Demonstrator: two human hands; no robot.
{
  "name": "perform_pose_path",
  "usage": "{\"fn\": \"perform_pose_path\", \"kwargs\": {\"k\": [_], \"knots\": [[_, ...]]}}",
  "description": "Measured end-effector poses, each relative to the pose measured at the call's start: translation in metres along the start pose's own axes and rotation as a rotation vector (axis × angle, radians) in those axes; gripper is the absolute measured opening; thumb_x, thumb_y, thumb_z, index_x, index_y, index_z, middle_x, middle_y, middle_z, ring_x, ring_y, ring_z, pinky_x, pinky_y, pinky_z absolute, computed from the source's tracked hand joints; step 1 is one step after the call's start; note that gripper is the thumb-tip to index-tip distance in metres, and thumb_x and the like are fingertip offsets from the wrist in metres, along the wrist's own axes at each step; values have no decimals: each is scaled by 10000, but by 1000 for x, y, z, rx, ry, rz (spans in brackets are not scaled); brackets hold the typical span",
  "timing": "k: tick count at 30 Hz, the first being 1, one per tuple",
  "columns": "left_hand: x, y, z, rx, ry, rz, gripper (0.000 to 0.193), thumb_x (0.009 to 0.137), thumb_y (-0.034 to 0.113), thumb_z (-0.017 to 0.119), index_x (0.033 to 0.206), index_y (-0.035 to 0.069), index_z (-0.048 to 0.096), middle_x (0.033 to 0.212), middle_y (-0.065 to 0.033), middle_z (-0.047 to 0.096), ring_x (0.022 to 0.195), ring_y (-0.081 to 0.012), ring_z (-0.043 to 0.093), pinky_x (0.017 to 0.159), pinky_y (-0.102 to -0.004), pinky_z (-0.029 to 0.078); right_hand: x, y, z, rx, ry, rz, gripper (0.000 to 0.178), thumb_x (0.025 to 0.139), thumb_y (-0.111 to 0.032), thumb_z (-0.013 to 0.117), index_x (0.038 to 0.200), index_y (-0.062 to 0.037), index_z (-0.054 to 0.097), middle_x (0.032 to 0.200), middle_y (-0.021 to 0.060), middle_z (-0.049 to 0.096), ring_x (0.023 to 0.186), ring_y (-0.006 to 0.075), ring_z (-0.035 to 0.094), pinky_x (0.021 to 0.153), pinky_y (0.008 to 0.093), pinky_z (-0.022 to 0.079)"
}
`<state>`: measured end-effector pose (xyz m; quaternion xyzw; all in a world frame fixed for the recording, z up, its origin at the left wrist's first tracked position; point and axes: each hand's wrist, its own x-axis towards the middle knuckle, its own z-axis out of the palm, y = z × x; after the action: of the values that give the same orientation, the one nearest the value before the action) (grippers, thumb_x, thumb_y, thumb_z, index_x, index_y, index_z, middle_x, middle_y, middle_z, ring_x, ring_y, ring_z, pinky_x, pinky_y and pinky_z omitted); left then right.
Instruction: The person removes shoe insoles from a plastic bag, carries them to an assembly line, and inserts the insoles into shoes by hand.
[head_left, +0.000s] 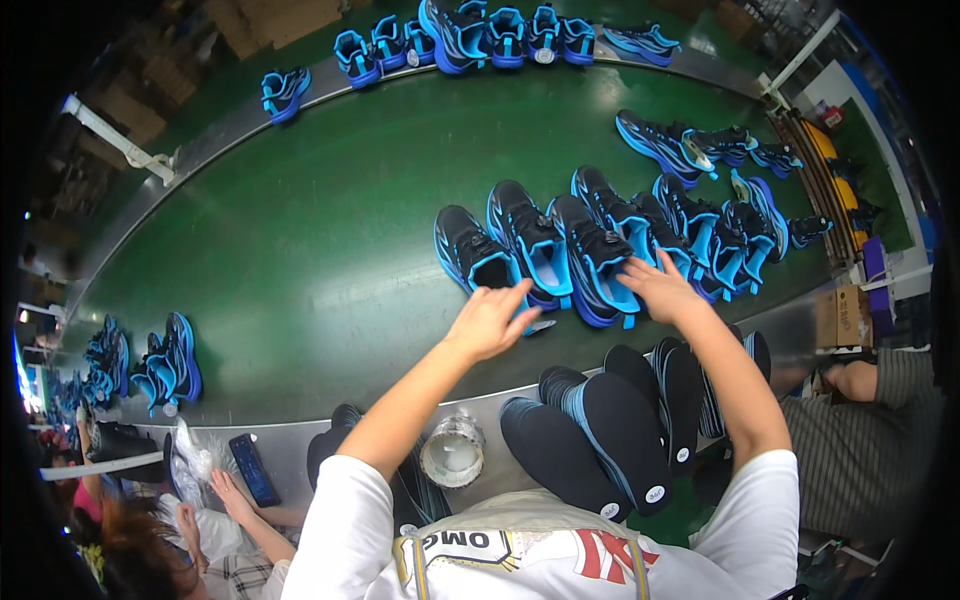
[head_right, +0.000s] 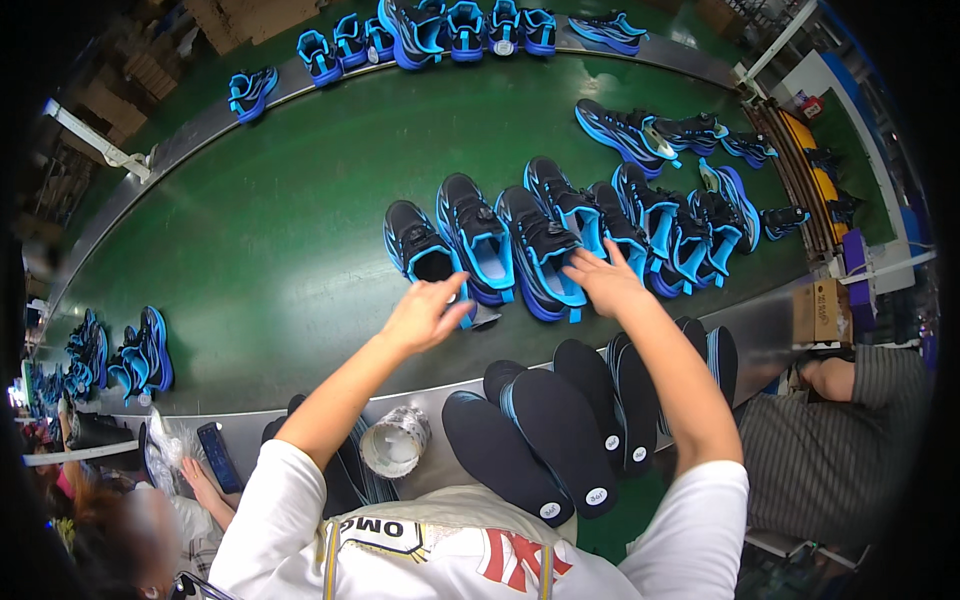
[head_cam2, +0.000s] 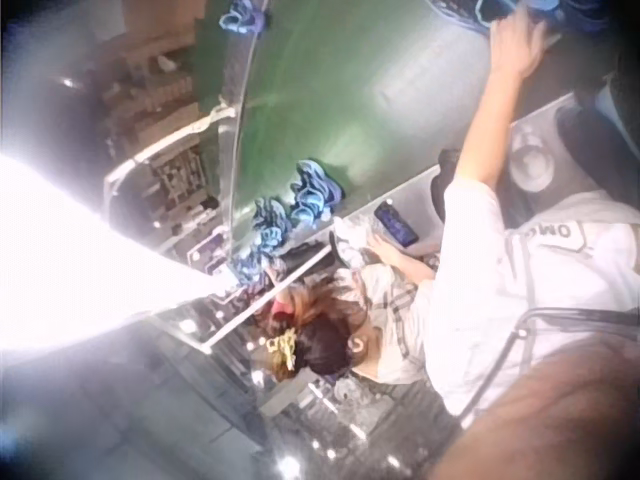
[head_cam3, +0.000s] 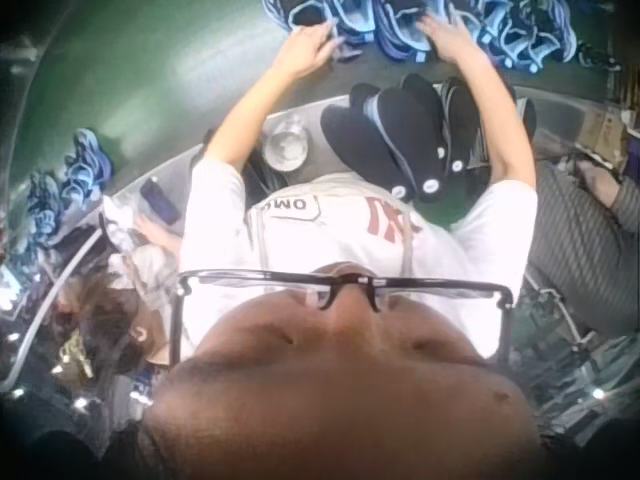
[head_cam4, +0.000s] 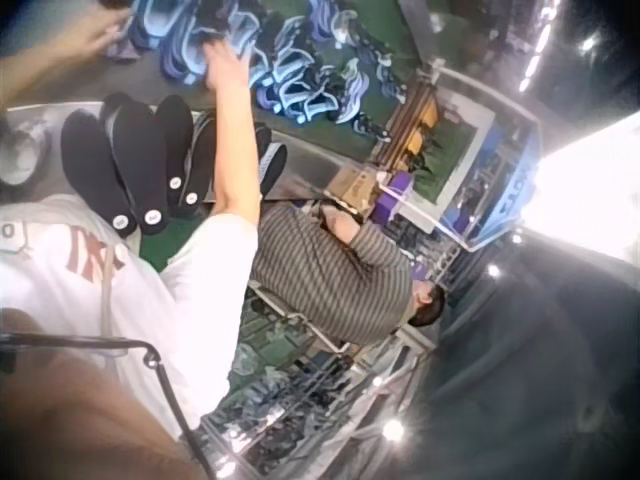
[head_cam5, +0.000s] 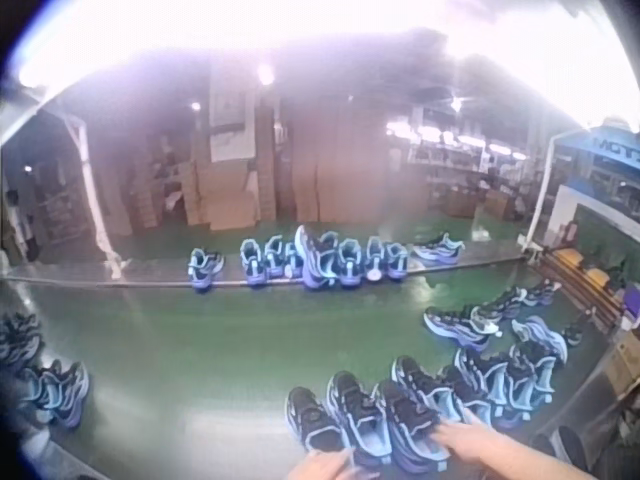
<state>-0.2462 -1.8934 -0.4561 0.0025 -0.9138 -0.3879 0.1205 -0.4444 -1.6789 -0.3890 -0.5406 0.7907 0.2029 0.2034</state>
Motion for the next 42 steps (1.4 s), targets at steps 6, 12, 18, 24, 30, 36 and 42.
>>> {"fn": "perform_pose_path", "kwargs": {"k": [6, 12, 18, 24, 30, 36, 42], "knots": [[7, -24, -31, 432, 492, -75, 696, 603, 170, 721, 1201, 76, 379, 1024, -180, 455, 918, -331, 489, 743, -390, 422, -123, -100, -41, 573, 633, -144, 301, 691, 12, 541, 989, -23, 534, 948, 128, 553, 900, 298, 531, 803, 374, 428], [34, -56, -30, 308, 127, -282, 336, 756, 130, 557, 1042, -2, 441, 931, -214, 519, 786, -368, 556, 667, -409, 470, -188, -210, 15, 588, 403, 40, 398, 666, -183, 658, 1008, -30, 524, 1083, 157, 472, 951, 302, 490, 778, 370, 421], [27, -46, -72, 443, -228, -319, 327, 707, -20, 435, 1032, -46, 420, 989, -242, 511, 822, -391, 551, 701, -425, 463, -196, -224, 37, 501, 333, 264, 548, 649, -290, 672, 1081, -31, 457, 1094, 208, 461, 983, 336, 457, 789, 389, 404], [19, -3, -93, 489, -212, -254, 559, 691, 101, 513, 1215, -1, 346, 1259, -217, 334, 1117, -350, 401, 869, -415, 388, -212, -202, -11, 763, 403, 135, 548, 634, -239, 687, 1071, 16, 477, 1120, 237, 456, 919, 344, 499, 805, 403, 404], [37, -8, -8, 314, 130, -107, 664, 705, 253, 628, 1263, 79, 314, 1244, -203, 339, 1137, -350, 352, 869, -469, 345, -148, -133, -82, 511, 681, 71, 381, 750, -104, 573, 1091, 51, 501, 1198, 234, 411, 956, 347, 434, 825, 388, 363], [82, -34, 22, 103, 329, -151, 453, 804, 227, 515, 1183, 29, 365, 897, -200, 548, 793, -369, 541, 695, -414, 439, -41, -90, -71, 599, 841, 77, 328, 781, -142, 564, 1040, 55, 526, 1193, 239, 415, 997, 361, 432, 873, 383, 347], [69, -30, -4, -186, 382, -598, 341, 842, 291, 462, 968, -22, 511, 799, -230, 588, 795, -382, 562, 694, -419, 438, -32, -88, -69, 279, 683, -65, 97, 640, -93, 598, 599, -12, 566, 1010, 133, 574, 789, 235, 495, 693, 331, 408]]}}
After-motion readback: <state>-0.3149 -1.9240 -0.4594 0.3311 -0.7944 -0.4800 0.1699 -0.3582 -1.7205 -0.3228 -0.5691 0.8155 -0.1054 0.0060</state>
